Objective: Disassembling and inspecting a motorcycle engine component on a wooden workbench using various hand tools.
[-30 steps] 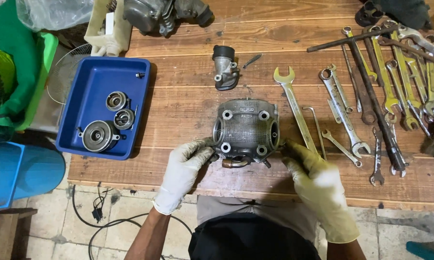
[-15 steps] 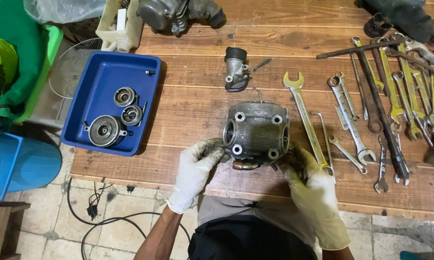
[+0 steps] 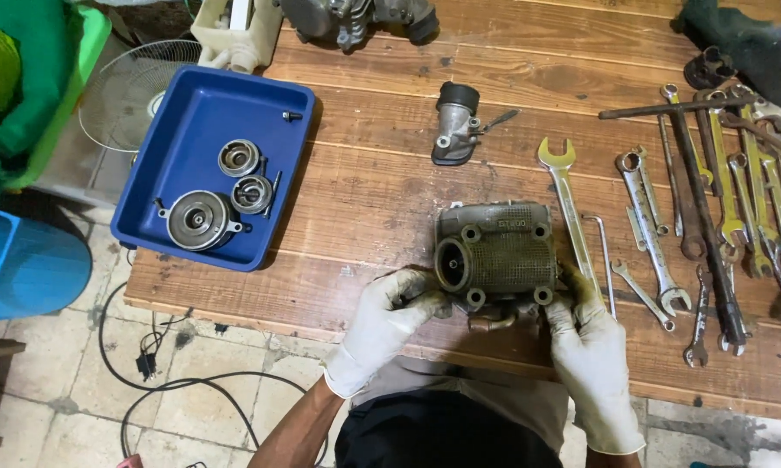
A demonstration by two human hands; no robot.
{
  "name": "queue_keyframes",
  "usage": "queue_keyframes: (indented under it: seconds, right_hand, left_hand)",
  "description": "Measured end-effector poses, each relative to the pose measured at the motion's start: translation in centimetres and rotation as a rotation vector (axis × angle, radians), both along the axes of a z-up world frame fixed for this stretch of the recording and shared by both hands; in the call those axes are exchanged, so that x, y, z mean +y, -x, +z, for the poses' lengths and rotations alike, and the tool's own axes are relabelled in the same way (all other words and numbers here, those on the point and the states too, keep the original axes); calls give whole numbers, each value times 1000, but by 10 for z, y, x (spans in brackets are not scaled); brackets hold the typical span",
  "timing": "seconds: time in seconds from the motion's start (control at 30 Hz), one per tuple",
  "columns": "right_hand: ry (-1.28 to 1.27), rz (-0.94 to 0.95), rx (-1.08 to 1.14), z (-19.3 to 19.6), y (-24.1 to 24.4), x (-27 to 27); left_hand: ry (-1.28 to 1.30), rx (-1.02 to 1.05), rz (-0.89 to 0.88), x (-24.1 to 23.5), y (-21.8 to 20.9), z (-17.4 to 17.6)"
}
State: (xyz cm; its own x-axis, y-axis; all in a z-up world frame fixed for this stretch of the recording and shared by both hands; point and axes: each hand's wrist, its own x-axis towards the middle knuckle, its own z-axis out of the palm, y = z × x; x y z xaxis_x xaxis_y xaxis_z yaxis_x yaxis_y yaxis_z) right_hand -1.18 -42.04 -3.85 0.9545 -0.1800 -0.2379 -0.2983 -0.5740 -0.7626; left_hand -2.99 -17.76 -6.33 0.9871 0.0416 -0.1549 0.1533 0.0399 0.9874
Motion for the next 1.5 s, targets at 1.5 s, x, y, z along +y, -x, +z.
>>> queue_keyframes:
  seconds: [1.5]
  right_hand:
    - [-191,216,-367,9,-45,-22]
  left_hand:
    - [-356,-171,227,-13,-21,-17]
